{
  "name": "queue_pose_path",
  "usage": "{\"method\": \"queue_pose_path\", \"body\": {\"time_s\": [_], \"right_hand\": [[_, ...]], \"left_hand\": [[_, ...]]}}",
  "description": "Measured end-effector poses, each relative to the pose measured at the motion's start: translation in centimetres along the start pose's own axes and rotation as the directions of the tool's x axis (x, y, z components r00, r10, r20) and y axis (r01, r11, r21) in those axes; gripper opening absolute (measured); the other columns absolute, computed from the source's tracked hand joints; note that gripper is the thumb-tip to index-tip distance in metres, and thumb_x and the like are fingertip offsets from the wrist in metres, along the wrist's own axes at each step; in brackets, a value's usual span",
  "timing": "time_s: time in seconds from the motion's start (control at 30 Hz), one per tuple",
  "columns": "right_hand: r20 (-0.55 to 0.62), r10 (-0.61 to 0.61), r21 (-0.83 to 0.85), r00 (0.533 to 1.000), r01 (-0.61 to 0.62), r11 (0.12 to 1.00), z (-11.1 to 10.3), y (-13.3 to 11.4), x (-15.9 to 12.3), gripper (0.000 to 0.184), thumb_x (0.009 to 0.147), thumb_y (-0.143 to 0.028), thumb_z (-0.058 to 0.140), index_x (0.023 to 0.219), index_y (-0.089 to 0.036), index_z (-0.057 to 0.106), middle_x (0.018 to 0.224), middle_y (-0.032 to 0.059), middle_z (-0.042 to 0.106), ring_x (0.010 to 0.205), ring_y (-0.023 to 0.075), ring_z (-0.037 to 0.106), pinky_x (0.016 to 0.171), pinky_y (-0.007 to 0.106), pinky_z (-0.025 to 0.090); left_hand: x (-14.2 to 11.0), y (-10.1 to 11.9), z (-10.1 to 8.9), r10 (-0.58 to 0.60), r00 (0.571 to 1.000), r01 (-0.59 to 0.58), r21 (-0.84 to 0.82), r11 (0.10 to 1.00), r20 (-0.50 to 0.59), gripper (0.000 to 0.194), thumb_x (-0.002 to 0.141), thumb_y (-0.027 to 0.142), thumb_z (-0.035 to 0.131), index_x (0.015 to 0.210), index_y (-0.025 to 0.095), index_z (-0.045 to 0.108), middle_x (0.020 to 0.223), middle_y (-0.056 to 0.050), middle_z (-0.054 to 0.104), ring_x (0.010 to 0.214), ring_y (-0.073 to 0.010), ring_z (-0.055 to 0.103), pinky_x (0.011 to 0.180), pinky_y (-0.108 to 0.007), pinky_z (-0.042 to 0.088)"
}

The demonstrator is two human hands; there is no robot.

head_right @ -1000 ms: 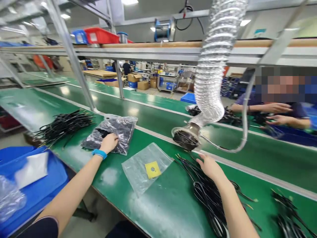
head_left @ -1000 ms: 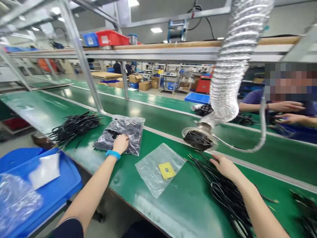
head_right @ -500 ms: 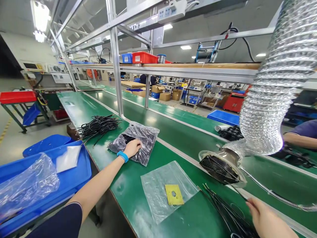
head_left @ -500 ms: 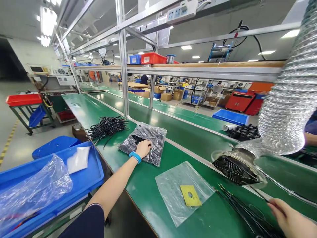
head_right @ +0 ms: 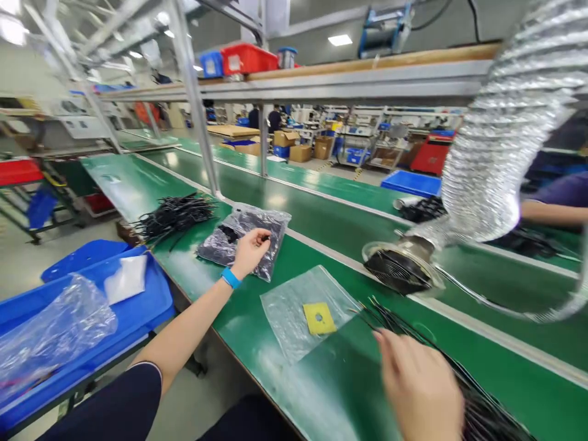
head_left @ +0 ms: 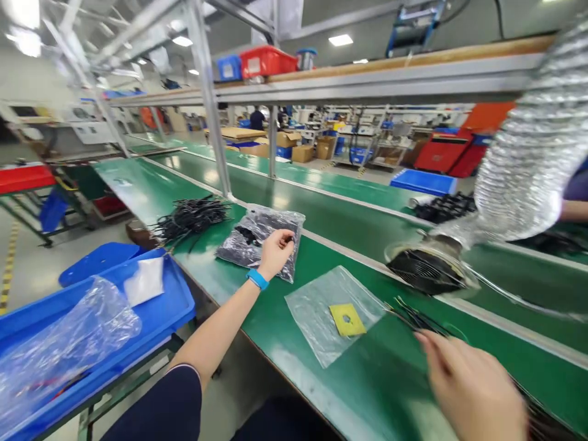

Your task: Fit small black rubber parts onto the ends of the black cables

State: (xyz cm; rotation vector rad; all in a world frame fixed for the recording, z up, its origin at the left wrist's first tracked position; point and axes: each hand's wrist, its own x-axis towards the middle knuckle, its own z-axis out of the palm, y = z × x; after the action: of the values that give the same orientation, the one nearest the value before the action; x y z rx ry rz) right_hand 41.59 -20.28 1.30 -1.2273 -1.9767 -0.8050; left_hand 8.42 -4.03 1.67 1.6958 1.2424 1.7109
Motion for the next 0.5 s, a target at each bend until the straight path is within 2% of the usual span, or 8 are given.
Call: {"method": "queue_pose_path", "body": {"time_s": [0.03, 0.1, 0.17, 0.23, 0.33, 0.5], "right_hand": [[-0.016, -0.065, 0.035, 0.998, 0.066, 0.997, -0.1, -1.6, 0.1, 0.017, 0.099, -0.025, 0.046, 0.096, -0.011, 0.055, 0.076, 0.0051, 0.053, 0.07, 0.0164, 0.041, 0.07, 0.029, 0.032], [-0.012, -0.016, 0.111, 1.0, 0.017, 0.994, 1.1, -4.1, 0.1, 0.014, 0.099, -0.017, 0.045, 0.104, -0.009, 0.055, 0.083, 0.0048, 0.054, 0.071, 0.0143, 0.042, 0.068, 0.026, 0.033], [0.05, 0.07, 0.22, 0.996, -0.079, 0.972, 2.9, -5.4, -0.4, 0.013, 0.098, -0.016, 0.047, 0.103, -0.009, 0.056, 0.086, 0.0049, 0.054, 0.075, 0.0133, 0.045, 0.07, 0.025, 0.035], [0.073, 0.137, 0.28, 0.988, -0.152, 0.948, 4.1, -5.7, -1.2, 0.011, 0.096, -0.014, 0.051, 0.103, -0.009, 0.057, 0.089, 0.0045, 0.054, 0.079, 0.0121, 0.047, 0.073, 0.024, 0.037], [0.083, 0.142, 0.273, 0.986, -0.16, 0.949, 4.4, -5.5, -2.1, 0.011, 0.094, -0.013, 0.053, 0.103, -0.008, 0.058, 0.09, 0.0049, 0.053, 0.08, 0.0121, 0.045, 0.072, 0.025, 0.036], [0.116, 0.085, 0.199, 0.99, -0.107, 0.974, 4.3, -5.4, -2.3, 0.015, 0.095, -0.009, 0.047, 0.093, -0.006, 0.062, 0.084, 0.0062, 0.05, 0.074, 0.0132, 0.037, 0.068, 0.027, 0.03]], "left_hand": [[0.2, 0.4, 1.1, -0.045, 0.998, 0.051, -0.128, 0.99, 0.054, 0.024, 0.078, 0.013, 0.057, 0.101, 0.006, 0.059, 0.086, -0.005, 0.058, 0.068, -0.009, 0.054, 0.063, -0.023, 0.045], [0.5, 1.0, 3.3, -0.164, 0.969, 0.215, -0.3, 0.93, 0.187, 0.027, 0.076, 0.015, 0.061, 0.101, 0.004, 0.055, 0.08, -0.004, 0.057, 0.064, -0.0103, 0.057, 0.058, -0.023, 0.047], [0.7, 1.5, 5.3, -0.263, 0.919, 0.362, -0.365, 0.858, 0.295, 0.031, 0.073, 0.012, 0.064, 0.1, 0.003, 0.054, 0.076, -0.003, 0.056, 0.061, -0.0109, 0.058, 0.057, -0.023, 0.047], [0.3, 1.7, 7.0, -0.306, 0.883, 0.432, -0.36, 0.827, 0.356, 0.034, 0.072, 0.009, 0.065, 0.104, 0.002, 0.056, 0.074, -0.001, 0.055, 0.06, -0.0098, 0.057, 0.056, -0.022, 0.046], [-0.9, 1.4, 8.6, -0.327, 0.847, 0.48, -0.336, 0.811, 0.419, 0.038, 0.074, 0.009, 0.065, 0.111, 0.001, 0.059, 0.077, -0.002, 0.056, 0.059, -0.0071, 0.055, 0.056, -0.02, 0.045], [-2.6, 0.9, 8.6, -0.364, 0.774, 0.552, -0.271, 0.788, 0.519, 0.038, 0.078, 0.012, 0.066, 0.113, -0.001, 0.061, 0.087, -0.009, 0.063, 0.065, -0.0092, 0.058, 0.06, -0.022, 0.048]]}}
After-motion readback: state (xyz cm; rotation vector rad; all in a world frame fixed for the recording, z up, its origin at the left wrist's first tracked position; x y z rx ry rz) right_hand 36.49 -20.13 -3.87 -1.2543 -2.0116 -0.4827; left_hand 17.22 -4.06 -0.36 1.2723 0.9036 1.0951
